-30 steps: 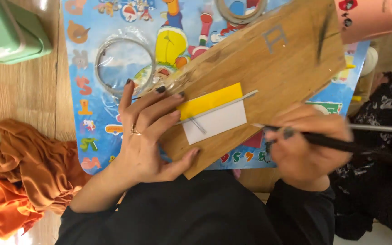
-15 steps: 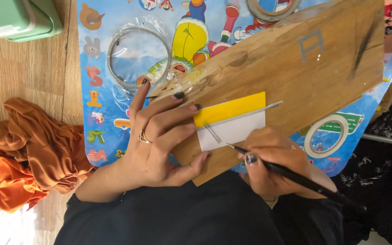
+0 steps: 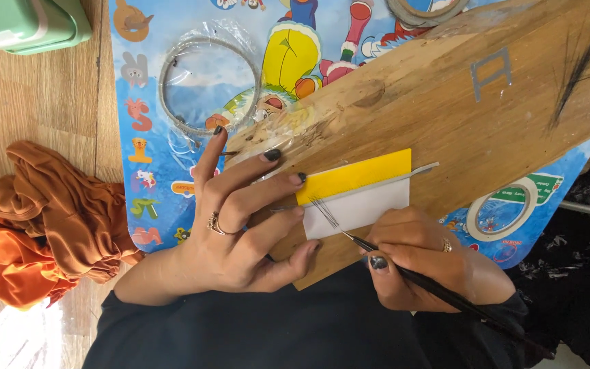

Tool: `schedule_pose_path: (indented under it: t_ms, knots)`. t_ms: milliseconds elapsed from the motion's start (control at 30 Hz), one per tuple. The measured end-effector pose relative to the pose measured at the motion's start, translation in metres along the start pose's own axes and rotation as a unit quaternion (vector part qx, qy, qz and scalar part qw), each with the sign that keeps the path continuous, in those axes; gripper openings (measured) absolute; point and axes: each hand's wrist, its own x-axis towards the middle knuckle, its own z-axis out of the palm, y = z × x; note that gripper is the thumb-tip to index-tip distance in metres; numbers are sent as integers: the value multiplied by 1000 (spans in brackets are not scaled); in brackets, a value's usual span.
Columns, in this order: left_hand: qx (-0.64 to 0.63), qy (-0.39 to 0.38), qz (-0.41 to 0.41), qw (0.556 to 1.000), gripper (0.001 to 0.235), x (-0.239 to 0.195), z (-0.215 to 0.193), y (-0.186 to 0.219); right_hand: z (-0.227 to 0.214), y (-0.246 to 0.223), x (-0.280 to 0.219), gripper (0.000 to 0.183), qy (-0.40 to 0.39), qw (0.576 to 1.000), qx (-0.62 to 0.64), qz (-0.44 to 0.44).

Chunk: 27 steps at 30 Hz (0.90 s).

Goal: Manually aligning and pressing individual eyelash fibers onto a template board to create false eyelashes.

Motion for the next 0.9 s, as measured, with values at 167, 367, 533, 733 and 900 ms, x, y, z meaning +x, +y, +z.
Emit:
schedule_pose_path:
  t_ms: [167,367,533,733,900]
  knots:
    - [3,1,7,1000,42,0,0,-1,-1,-2,2,11,6,1000,-7,4]
    - [12,-11,11,1000,35,2,-2,0,-1,1,0,10,-11,1000,2,10]
    - [30,-20,17,999,32,4,-3,1,-1,1,3,8,-4,1000,-2,-9]
    - [63,-42,26,997,31,4,-5,3,-4,1,3,9,-24,1000,-1,-2]
    - [84,-48,37,995,29,3,-3,3,-2,1,5,8,-17,1000,5,-5]
